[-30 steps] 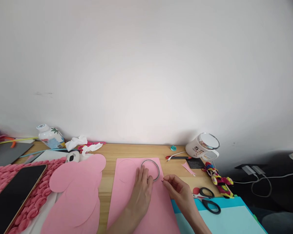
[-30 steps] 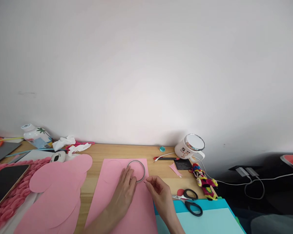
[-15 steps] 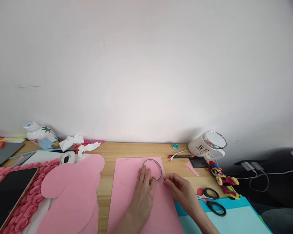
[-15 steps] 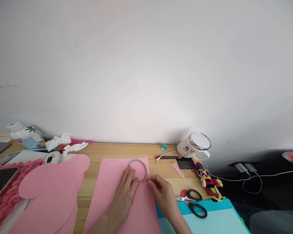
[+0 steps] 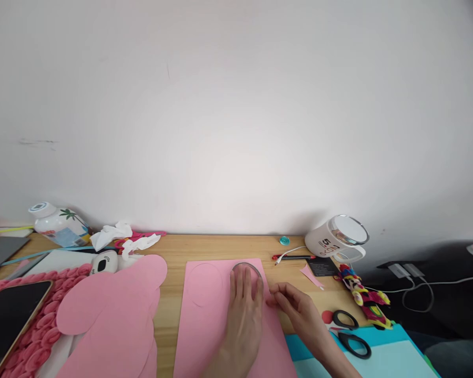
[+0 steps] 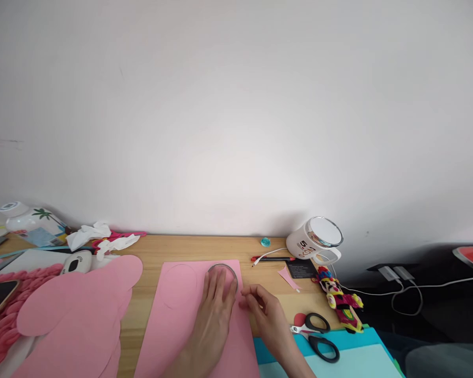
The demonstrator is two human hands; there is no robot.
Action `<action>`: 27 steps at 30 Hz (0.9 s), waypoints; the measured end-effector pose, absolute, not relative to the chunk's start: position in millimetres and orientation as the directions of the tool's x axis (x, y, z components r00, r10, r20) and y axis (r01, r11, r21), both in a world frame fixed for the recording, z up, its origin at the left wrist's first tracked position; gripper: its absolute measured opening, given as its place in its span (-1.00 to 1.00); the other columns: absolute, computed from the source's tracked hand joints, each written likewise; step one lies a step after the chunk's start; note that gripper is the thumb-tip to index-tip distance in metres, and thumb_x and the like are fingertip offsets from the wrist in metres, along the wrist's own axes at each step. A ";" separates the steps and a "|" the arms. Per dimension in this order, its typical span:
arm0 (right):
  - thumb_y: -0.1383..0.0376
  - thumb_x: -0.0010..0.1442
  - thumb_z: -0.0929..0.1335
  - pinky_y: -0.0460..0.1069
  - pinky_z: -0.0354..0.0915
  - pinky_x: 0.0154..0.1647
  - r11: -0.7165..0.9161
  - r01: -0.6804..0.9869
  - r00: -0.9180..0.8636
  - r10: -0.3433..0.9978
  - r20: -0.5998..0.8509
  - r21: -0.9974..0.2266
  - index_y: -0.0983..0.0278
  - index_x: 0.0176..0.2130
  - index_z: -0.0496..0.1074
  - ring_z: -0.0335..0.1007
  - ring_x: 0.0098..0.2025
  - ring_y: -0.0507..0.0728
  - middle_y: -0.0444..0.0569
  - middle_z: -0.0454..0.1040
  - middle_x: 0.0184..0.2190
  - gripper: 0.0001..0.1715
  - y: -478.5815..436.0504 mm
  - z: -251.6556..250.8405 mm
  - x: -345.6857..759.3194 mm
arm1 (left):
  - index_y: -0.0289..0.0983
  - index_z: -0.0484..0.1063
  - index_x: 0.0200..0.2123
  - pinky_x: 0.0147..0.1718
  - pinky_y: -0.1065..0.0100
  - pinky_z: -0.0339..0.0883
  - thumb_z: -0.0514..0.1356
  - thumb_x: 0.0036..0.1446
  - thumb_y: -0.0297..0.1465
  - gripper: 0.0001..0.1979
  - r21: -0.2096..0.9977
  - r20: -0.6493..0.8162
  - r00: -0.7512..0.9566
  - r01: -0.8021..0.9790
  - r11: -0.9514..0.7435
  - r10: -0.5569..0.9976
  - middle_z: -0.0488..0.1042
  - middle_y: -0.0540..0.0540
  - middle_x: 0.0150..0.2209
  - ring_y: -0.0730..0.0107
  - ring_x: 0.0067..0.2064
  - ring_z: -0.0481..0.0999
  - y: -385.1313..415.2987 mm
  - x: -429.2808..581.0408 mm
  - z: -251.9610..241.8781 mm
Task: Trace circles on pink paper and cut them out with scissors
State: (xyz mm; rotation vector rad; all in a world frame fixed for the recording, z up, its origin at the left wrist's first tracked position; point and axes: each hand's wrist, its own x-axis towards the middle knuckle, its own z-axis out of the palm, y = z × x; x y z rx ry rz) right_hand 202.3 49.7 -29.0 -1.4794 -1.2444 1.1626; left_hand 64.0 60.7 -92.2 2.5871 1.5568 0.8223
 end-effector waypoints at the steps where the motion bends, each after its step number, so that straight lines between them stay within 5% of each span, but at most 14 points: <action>1: 0.03 0.12 0.29 0.05 0.36 -0.26 -0.122 0.216 0.046 0.992 -0.114 -0.969 0.27 -0.30 0.40 0.43 -0.33 0.18 0.02 0.46 -0.37 -0.64 54.2 -25.8 203.3 | -0.25 -0.04 0.25 0.09 -0.10 0.16 -0.08 0.06 -0.67 -0.33 0.267 0.438 0.359 0.823 -0.501 0.824 0.08 -0.25 0.25 0.00 0.27 -0.01 60.3 63.9 -96.8; 8: 0.29 0.17 0.24 0.00 0.31 -0.30 0.287 0.548 -0.258 0.951 0.168 -0.786 0.23 -0.33 0.37 0.38 -0.33 0.11 -0.04 0.46 -0.38 -0.87 124.4 12.5 191.0 | -0.26 -0.02 0.25 0.09 -0.20 0.09 0.01 0.03 -0.60 -0.32 0.215 0.452 0.390 0.826 -0.522 0.802 0.05 -0.29 0.25 -0.11 0.27 -0.04 60.3 65.8 -91.3; 12: 0.40 0.16 0.20 -0.06 0.23 -0.37 0.453 0.588 -0.487 0.860 0.155 -0.670 0.24 -0.33 0.35 0.32 -0.38 0.06 -0.07 0.44 -0.39 -0.83 156.0 18.1 170.9 | -0.35 0.10 0.19 0.08 -0.19 0.09 0.07 0.01 -0.56 -0.38 0.154 0.408 0.434 0.834 -0.530 0.803 0.10 -0.36 0.22 -0.18 0.25 -0.01 61.2 63.1 -80.1; 27: 0.43 0.13 0.21 -0.08 0.20 -0.39 0.443 0.641 -0.526 0.848 0.062 -0.626 0.26 -0.28 0.34 0.34 -0.39 0.05 -0.06 0.47 -0.36 -0.83 170.0 0.4 163.8 | -0.38 0.21 0.13 0.08 -0.20 0.05 0.12 -0.01 -0.48 -0.43 0.113 0.431 0.423 0.851 -0.513 0.797 0.18 -0.39 0.16 -0.22 0.24 -0.01 58.2 62.5 -71.2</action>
